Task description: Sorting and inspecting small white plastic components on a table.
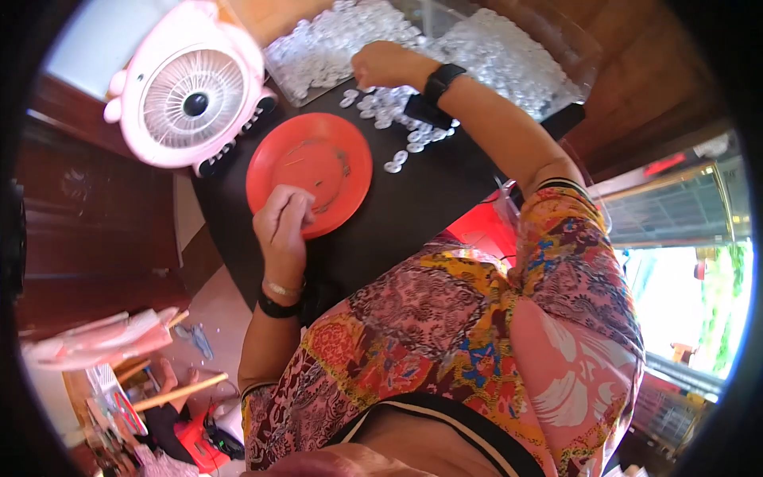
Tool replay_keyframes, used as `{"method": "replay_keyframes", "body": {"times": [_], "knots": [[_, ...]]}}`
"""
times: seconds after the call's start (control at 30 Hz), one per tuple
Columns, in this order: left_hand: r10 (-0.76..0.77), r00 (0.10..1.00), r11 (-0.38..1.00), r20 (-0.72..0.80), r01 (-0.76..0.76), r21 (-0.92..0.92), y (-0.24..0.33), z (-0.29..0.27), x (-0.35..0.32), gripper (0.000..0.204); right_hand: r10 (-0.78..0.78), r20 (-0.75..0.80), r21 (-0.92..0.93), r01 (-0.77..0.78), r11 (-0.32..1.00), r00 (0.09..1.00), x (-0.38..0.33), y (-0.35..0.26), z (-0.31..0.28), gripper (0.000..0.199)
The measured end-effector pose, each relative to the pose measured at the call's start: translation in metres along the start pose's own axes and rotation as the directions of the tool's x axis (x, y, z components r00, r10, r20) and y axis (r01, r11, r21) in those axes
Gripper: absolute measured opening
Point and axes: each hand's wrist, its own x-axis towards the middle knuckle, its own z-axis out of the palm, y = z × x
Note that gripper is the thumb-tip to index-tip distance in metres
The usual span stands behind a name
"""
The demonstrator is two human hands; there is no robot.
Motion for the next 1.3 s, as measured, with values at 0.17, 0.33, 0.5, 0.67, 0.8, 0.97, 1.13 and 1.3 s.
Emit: {"method": "replay_keyframes", "body": {"times": [0.17, 0.33, 0.5, 0.67, 0.8, 0.97, 1.13, 1.3], "knots": [[0.003, 1.000, 1.000, 0.000, -0.003, -0.005, 0.001, 0.000, 0.002, 0.015, 0.008, -0.073, 0.077, -0.003, 0.997, 0.997, -0.014, 0.007, -0.010, 0.018], [0.003, 1.000, 1.000, -0.010, -0.003, -0.002, -0.005, -0.007, 0.000, 0.017, 0.135, 0.025, 0.676, -0.116, 0.727, 0.991, -0.028, -0.026, -0.013, 0.015], [-0.002, 0.996, 1.000, -0.089, 0.000, -0.030, -0.006, -0.008, 0.004, 0.020, -0.054, 0.080, 0.907, -0.050, 0.417, 0.995, -0.041, -0.111, -0.013, 0.012], [-0.024, 0.998, 0.999, -0.066, 0.021, -0.046, -0.010, -0.009, 0.011, 0.019, -0.132, 0.080, 0.913, -0.020, 0.407, 0.988, -0.044, -0.154, 0.012, 0.011], [-0.019, 0.995, 0.999, -0.098, 0.015, -0.043, -0.015, -0.016, 0.012, 0.017, -0.075, 0.010, 0.929, 0.019, 0.369, 0.997, -0.041, -0.163, 0.024, 0.013], [-0.061, 0.969, 0.995, -0.241, 0.041, -0.088, -0.015, -0.021, 0.013, 0.014, 0.070, -0.063, 0.948, 0.038, 0.315, 0.996, -0.034, -0.154, 0.017, 0.011], [-0.071, 0.968, 0.997, -0.241, 0.062, -0.045, -0.016, -0.028, 0.016, 0.025, 0.033, -0.026, 0.977, 0.018, 0.213, 0.999, -0.036, -0.152, 0.024, 0.009], [-0.026, 0.981, 0.999, -0.193, 0.020, -0.032, -0.014, -0.027, 0.014, 0.016, -0.029, -0.027, 0.980, 0.032, 0.198, 0.999, -0.038, -0.160, 0.031, 0.012]]}}
